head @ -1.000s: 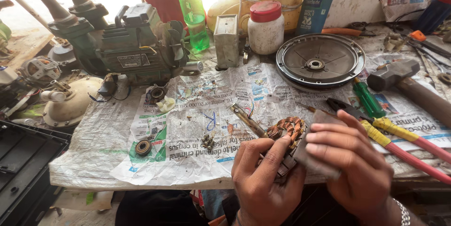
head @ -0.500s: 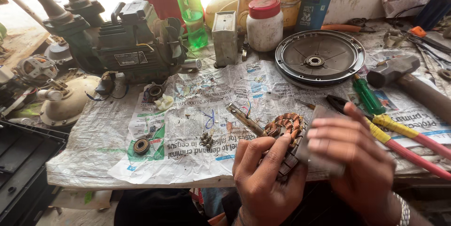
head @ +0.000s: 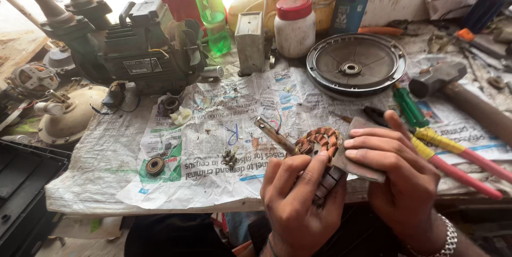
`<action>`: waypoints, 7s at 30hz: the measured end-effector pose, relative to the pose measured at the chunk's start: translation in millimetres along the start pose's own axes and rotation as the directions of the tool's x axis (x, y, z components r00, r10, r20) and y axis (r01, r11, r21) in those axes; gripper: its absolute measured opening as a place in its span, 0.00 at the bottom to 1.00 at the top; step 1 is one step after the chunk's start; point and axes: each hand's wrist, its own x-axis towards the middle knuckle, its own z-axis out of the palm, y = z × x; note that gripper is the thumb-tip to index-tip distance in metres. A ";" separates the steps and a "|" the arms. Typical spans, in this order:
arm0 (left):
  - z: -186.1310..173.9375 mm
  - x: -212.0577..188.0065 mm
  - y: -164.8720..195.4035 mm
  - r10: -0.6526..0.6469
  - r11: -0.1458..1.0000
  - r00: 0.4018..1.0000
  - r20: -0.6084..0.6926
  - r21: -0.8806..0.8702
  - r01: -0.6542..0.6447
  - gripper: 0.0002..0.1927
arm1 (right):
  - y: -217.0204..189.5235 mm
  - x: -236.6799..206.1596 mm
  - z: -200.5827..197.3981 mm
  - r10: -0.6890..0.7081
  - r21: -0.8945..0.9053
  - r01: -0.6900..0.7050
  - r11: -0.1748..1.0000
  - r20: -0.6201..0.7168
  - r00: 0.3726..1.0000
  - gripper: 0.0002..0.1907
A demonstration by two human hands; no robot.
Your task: The person holds a motor armature in the left hand and uses a sanding block in the right hand to smooth the commutator surface. The armature is rotated by hand to sand different sections of the commutator throughout the clip.
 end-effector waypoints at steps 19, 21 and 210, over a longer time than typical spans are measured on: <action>2.0 -3.0 -0.5 0.007 1.000 0.999 -0.045 -0.020 -0.008 0.20 | 14.7 -18.9 3.1 -0.108 0.038 0.107 0.993 0.007 0.994 0.12; 2.2 -4.0 -1.3 -0.006 1.000 1.000 -0.004 -0.018 0.006 0.20 | 16.6 -22.3 1.7 -0.061 0.029 0.062 0.998 -0.004 0.998 0.11; -1.0 1.2 -2.9 -0.064 0.996 0.997 -0.049 -0.060 0.061 0.22 | -1.2 -22.5 6.5 -0.079 0.049 0.079 0.996 0.005 0.997 0.18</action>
